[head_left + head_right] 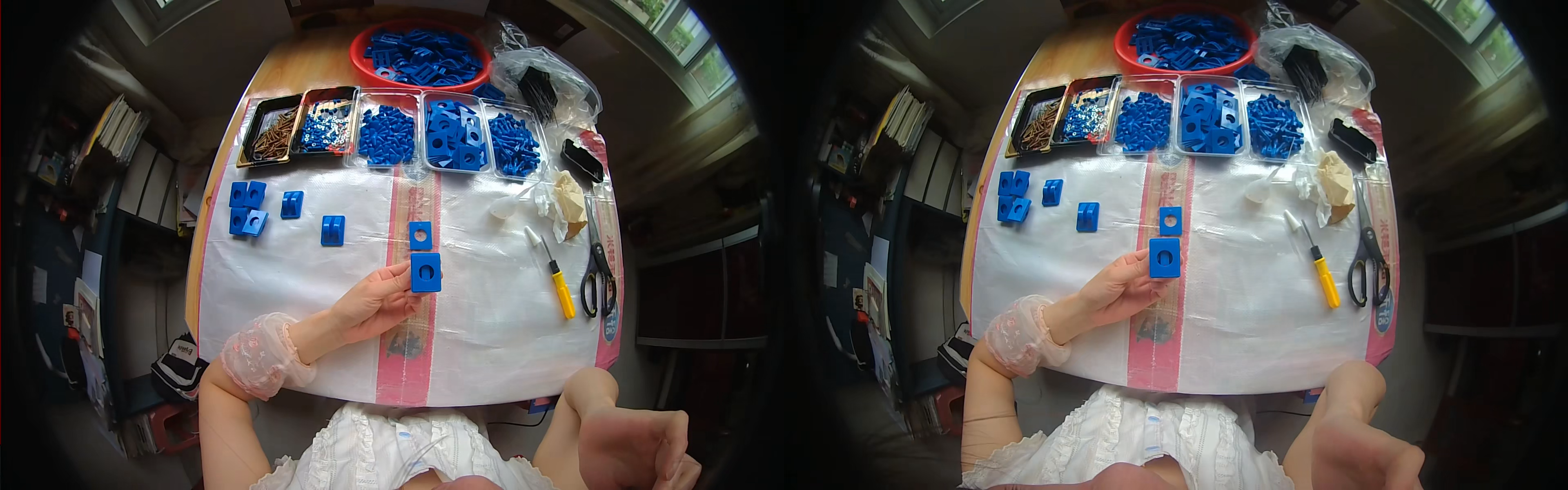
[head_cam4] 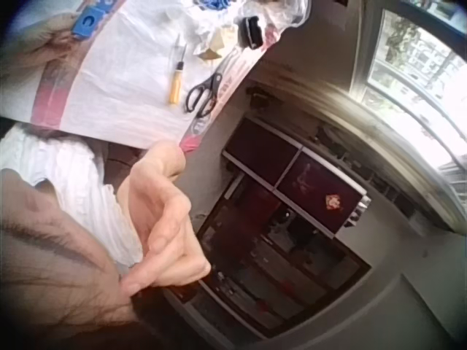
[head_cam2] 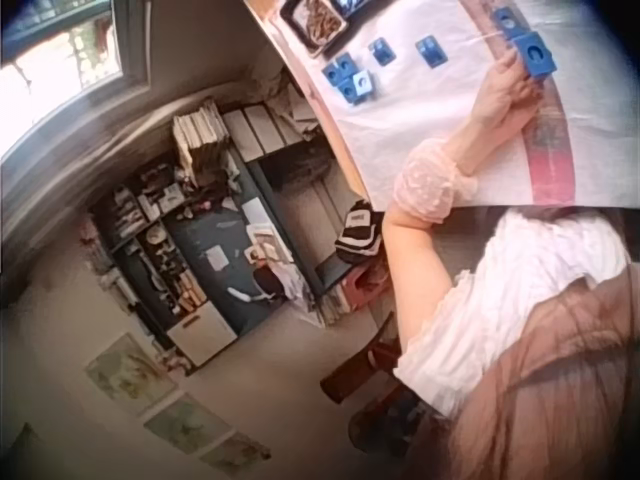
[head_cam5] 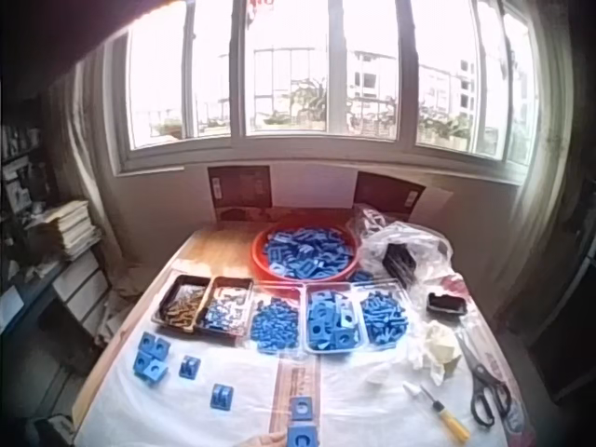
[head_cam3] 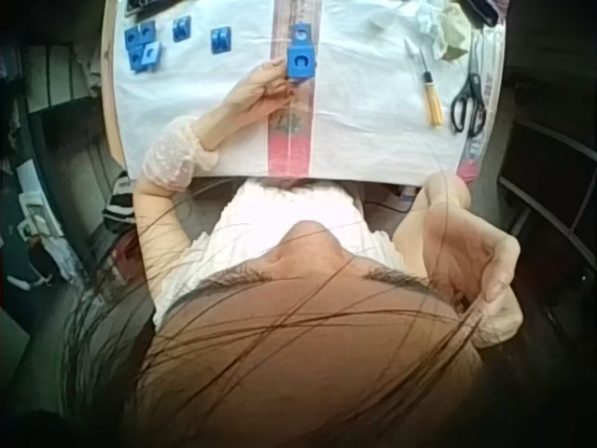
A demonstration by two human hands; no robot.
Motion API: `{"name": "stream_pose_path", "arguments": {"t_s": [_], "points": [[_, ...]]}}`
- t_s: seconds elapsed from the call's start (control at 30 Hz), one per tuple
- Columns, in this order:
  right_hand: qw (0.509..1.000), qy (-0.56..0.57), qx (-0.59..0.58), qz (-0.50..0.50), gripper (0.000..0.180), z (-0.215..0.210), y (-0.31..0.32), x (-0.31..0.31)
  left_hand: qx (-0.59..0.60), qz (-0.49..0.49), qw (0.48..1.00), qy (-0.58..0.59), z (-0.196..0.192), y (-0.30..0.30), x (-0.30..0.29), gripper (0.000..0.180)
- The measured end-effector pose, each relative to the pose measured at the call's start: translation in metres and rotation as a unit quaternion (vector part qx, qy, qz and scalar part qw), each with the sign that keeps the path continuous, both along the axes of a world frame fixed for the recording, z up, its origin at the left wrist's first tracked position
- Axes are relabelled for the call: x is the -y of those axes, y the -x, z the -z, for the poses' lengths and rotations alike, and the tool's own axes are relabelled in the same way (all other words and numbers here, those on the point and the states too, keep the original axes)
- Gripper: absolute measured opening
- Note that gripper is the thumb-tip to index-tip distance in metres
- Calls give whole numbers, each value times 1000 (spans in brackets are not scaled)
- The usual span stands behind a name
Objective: The recorder is assembling small blue plastic housing components by applying glue from a bottle and joining pieces together.
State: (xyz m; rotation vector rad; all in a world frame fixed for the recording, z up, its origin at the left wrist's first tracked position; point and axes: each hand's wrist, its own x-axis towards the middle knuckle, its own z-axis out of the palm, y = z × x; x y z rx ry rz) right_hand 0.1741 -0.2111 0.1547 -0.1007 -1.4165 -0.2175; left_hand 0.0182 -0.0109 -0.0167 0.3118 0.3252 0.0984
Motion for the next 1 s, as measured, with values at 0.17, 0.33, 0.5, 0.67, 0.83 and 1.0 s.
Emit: {"name": "stream_pose_path", "arguments": {"t_s": [0.17, 0.33, 0.5, 0.67, 0.83, 1.0], "points": [[1000, 4, 17, 22, 13, -6, -5, -5, 7, 4, 1000, -1, 0, -1, 0, 28], [999, -34, 4, -18, 9, -8, 4, -15, 29, 6, 1000, -2, 4, 0, -1, 29], [999, -16, 27, -22, 10, -12, -5, -11, -6, -2, 1000, 3, -2, -1, 0, 29], [997, -54, 2, -54, 4, -14, 8, -24, -5, 2, 1000, 3, -1, -1, -1, 30], [997, -32, 9, -64, 4, -9, 1, -17, 11, 0, 1000, 7, 1, -1, 0, 30], [1000, -12, -26, 6, 5, -9, 8, -16, 10, 3, 1000, 7, 3, -1, -1, 29]]}}
